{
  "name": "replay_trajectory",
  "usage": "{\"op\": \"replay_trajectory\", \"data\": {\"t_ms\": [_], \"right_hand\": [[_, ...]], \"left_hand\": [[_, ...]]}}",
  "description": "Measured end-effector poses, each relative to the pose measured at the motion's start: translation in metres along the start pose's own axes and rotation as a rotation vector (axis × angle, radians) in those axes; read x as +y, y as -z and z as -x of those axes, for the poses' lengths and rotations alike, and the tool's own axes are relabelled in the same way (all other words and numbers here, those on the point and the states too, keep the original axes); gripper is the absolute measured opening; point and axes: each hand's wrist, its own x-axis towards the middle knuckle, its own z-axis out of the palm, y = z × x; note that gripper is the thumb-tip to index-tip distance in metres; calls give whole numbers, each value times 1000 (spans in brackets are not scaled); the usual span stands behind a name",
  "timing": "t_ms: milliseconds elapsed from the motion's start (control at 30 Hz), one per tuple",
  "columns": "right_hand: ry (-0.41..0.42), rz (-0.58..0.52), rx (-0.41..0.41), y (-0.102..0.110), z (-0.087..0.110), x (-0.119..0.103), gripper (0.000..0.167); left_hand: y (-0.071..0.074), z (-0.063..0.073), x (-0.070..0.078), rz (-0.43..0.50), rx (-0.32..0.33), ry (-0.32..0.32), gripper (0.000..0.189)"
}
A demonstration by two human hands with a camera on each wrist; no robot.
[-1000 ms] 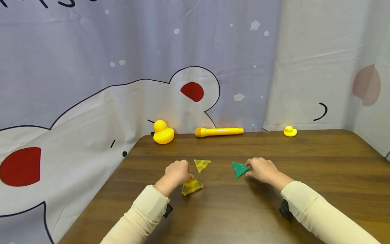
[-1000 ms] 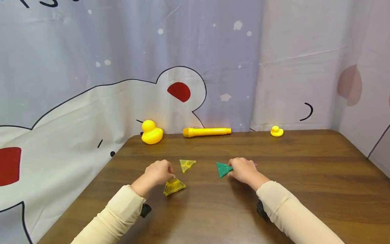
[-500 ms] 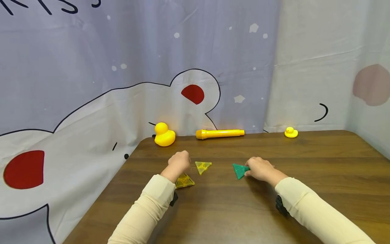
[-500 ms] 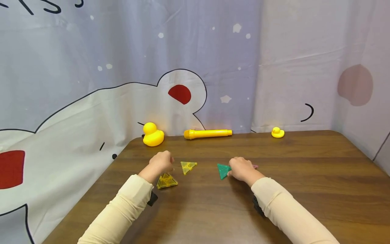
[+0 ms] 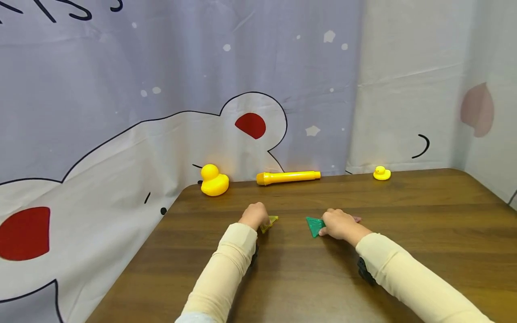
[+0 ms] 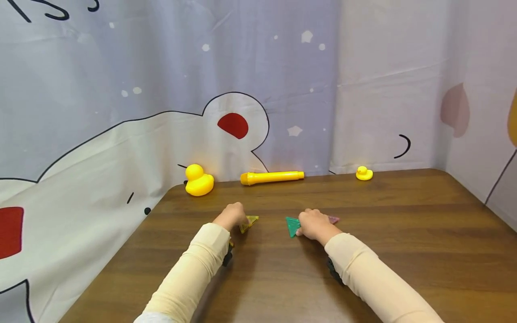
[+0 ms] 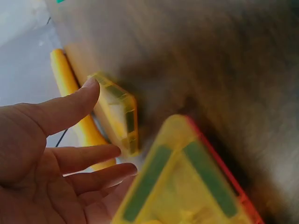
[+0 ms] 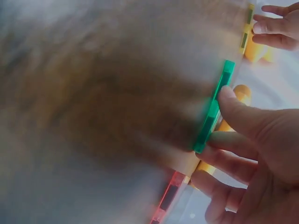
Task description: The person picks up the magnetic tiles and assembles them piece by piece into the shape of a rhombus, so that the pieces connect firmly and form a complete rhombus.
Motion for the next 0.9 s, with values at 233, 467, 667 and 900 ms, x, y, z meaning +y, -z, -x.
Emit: {"op": "replay_trajectory", "data": {"t_ms": [233,467,667,900], "right_hand": [[-10,27,16,-2,-1,0,23],[38,107,33,2,5,-8,27],[47,125,37,2,17,-15,28],[68,119,26,3,24,-19,30]], "left_hand": [[-8,0,1,-32,14,-15,36],[-21,-23,0,28,85,14,53],[-31,-33,-2,6,60,-97,34],[-7,26,26,122,-79,-148,10]]}}
